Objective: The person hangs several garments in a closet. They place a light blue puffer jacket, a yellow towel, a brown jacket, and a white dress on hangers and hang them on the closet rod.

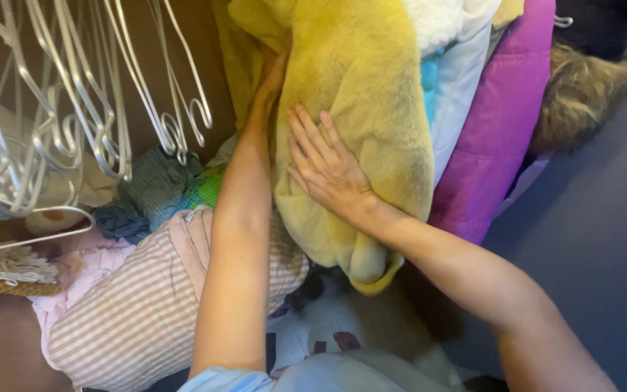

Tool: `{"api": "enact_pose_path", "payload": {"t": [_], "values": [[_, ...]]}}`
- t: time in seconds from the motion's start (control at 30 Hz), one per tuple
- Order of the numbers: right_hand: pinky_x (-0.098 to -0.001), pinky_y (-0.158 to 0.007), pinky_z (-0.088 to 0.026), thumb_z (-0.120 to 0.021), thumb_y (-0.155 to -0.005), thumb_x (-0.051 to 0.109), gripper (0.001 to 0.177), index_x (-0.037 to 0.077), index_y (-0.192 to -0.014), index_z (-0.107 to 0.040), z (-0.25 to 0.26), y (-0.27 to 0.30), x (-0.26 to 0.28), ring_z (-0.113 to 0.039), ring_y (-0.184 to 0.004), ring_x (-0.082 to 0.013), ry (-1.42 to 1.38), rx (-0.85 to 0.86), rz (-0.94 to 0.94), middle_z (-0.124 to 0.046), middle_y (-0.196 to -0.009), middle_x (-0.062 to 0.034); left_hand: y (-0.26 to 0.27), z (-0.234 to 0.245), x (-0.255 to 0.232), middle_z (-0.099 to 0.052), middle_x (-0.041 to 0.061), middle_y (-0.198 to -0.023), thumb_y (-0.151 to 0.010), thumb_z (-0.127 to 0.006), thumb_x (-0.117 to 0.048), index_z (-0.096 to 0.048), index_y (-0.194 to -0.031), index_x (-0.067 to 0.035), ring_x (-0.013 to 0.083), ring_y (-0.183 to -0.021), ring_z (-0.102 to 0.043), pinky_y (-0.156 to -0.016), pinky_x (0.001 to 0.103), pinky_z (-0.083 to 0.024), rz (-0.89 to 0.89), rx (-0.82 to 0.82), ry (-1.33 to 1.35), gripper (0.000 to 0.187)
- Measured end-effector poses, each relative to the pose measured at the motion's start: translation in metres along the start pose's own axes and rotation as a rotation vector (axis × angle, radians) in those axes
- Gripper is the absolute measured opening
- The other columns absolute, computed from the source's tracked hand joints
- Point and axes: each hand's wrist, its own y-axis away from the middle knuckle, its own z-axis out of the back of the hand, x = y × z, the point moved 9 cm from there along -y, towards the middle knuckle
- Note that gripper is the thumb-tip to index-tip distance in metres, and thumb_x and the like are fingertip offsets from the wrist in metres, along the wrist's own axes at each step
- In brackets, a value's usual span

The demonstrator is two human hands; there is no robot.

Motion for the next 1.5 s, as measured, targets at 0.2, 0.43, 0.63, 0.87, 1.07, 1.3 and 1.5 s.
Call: {"api": "enact_pose_path", "payload": {"t": [0.2,0.43,0.63,0.87,1.07,1.3,1.5], "values": [[-0.0479,-0.127,-0.017,-0.063,-0.094,0.041,0.055,-0.001,-0.129,-0.066,-0.058,0.038,0.048,-0.028,-0.153,-0.0328,-0.176,0.065,-0.018,-0.04,-0.161,-0.0216,0.027,0.043,0.052,-0.06,0.018,-0.146,-0.1,-0.057,-0.036,-0.049,-0.149,-0.003,0.0332,-0.131,-0.056,-0.104,0.04,-0.041,0.132,-0.118,-0.026,0.06],[-0.0466,-0.129,-0.022,-0.068,-0.087,0.018,0.045,-0.003,-0.127,-0.064,-0.09,0.071,0.062,-0.024,-0.158,-0.0324,-0.403,0.07,-0.115,-0.033,-0.166,-0.0203,0.108,0.056,0.128,-0.058,0.019,-0.148,-0.102,-0.054,-0.041,-0.047,-0.152,-0.004,0.034,-0.132,-0.055,-0.103,0.04,-0.04,0.269,-0.203,-0.081,0.062],[-0.0545,-0.128,-0.022,-0.07,-0.084,0.011,0.046,-0.004,-0.127,-0.064,-0.103,0.087,0.077,-0.023,-0.156,-0.0354,-0.581,-0.008,-0.151,-0.036,-0.162,-0.0203,0.231,0.076,0.19,-0.06,0.018,-0.146,-0.108,-0.051,-0.042,-0.056,-0.146,-0.001,0.027,-0.135,-0.056,-0.113,0.036,-0.04,0.086,-0.292,-0.322,0.056],[-0.0575,-0.126,-0.017,-0.076,-0.083,0.022,0.046,0.002,-0.124,-0.069,-0.101,0.11,0.098,-0.027,-0.155,-0.0327,-0.602,-0.001,-0.175,-0.041,-0.16,-0.0186,0.372,0.068,0.204,-0.076,0.015,-0.116,-0.104,-0.057,-0.041,-0.071,-0.122,0.001,0.0217,-0.108,-0.069,-0.096,0.032,-0.051,0.252,-0.379,-0.333,0.047],[-0.0543,-0.122,-0.027,-0.077,-0.083,0.018,0.031,0.005,-0.112,-0.073,-0.093,0.14,0.124,-0.048,-0.139,-0.0359,-0.816,-0.066,-0.252,-0.058,-0.143,-0.0197,0.424,0.024,0.062,-0.074,0.005,-0.086,-0.103,-0.062,-0.031,-0.073,-0.094,0.0,0.0112,-0.078,-0.063,-0.071,0.027,-0.049,0.254,-0.532,-0.241,0.035],[-0.043,-0.109,-0.045,-0.077,-0.091,0.009,0.015,0.004,-0.105,-0.074,-0.071,0.146,0.127,-0.063,-0.12,-0.0363,-1.208,-0.162,-0.361,-0.069,-0.129,-0.0169,0.504,-0.148,-0.221,-0.058,0.007,-0.086,-0.096,-0.07,-0.028,-0.057,-0.086,-0.006,0.0185,-0.078,-0.057,-0.072,0.034,-0.045,-0.366,0.297,0.482,0.028],[-0.0398,-0.105,-0.051,-0.076,-0.095,0.005,0.016,0.001,-0.11,-0.073,-0.041,0.136,0.126,-0.066,-0.12,-0.0327,-1.39,-0.153,-0.368,-0.065,-0.133,-0.0192,0.569,-0.226,-0.208,-0.056,0.007,-0.084,-0.094,-0.069,-0.028,-0.056,-0.085,-0.005,0.0202,-0.076,-0.057,-0.07,0.036,-0.044,-0.347,0.54,0.465,0.028]]}}
